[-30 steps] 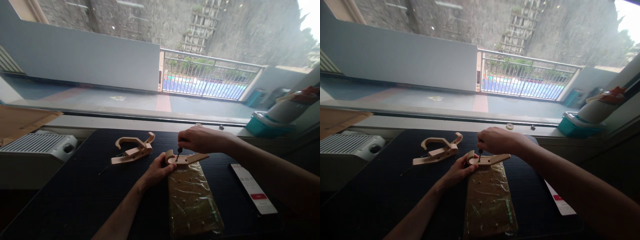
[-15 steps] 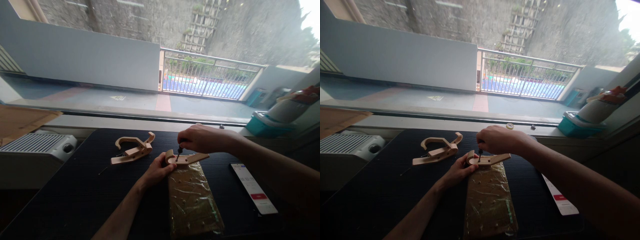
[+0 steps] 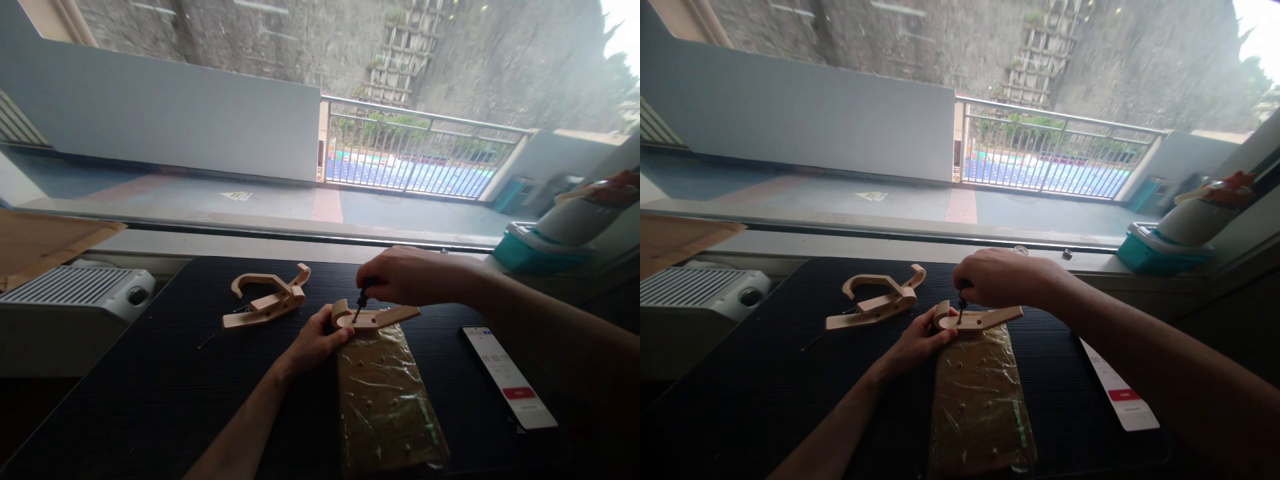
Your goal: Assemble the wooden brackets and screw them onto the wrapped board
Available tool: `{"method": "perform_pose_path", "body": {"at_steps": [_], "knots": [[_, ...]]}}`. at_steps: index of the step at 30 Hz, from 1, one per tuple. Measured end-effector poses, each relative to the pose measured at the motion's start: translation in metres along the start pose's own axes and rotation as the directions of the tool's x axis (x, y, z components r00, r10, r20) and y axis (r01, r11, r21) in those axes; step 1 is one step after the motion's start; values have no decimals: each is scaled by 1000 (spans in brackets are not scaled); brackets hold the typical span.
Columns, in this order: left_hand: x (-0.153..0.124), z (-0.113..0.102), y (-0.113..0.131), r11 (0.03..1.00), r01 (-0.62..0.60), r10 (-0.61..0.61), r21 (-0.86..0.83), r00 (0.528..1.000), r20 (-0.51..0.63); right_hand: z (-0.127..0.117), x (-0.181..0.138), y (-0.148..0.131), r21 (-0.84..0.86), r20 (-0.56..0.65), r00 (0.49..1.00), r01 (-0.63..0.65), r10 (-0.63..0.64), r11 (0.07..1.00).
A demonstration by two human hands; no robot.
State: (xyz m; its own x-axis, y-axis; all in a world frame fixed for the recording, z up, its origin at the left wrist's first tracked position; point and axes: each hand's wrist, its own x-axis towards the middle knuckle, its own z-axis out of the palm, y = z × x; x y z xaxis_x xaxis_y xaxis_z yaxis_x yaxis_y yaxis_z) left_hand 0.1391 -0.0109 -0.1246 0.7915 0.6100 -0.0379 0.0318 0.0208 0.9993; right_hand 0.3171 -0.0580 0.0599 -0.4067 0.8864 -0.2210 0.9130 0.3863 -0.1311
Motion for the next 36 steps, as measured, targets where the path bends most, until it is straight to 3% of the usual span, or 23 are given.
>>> {"method": "perform_pose_path", "body": {"at_steps": [14, 25, 36], "knots": [[0, 0, -1, 1000, -5, 5, 4, 1000, -5, 7, 6, 0, -17, -32, 996, -79, 78, 997], [0, 0, -2, 999, -9, 10, 47, 1000, -14, 6, 3, 1, -5, -10, 1000, 20, -21, 1000], [0, 0, -2, 1000, -14, 14, 20, 1000, -8, 7, 6, -3, -57, -27, 999, -39, 38, 998]]}}
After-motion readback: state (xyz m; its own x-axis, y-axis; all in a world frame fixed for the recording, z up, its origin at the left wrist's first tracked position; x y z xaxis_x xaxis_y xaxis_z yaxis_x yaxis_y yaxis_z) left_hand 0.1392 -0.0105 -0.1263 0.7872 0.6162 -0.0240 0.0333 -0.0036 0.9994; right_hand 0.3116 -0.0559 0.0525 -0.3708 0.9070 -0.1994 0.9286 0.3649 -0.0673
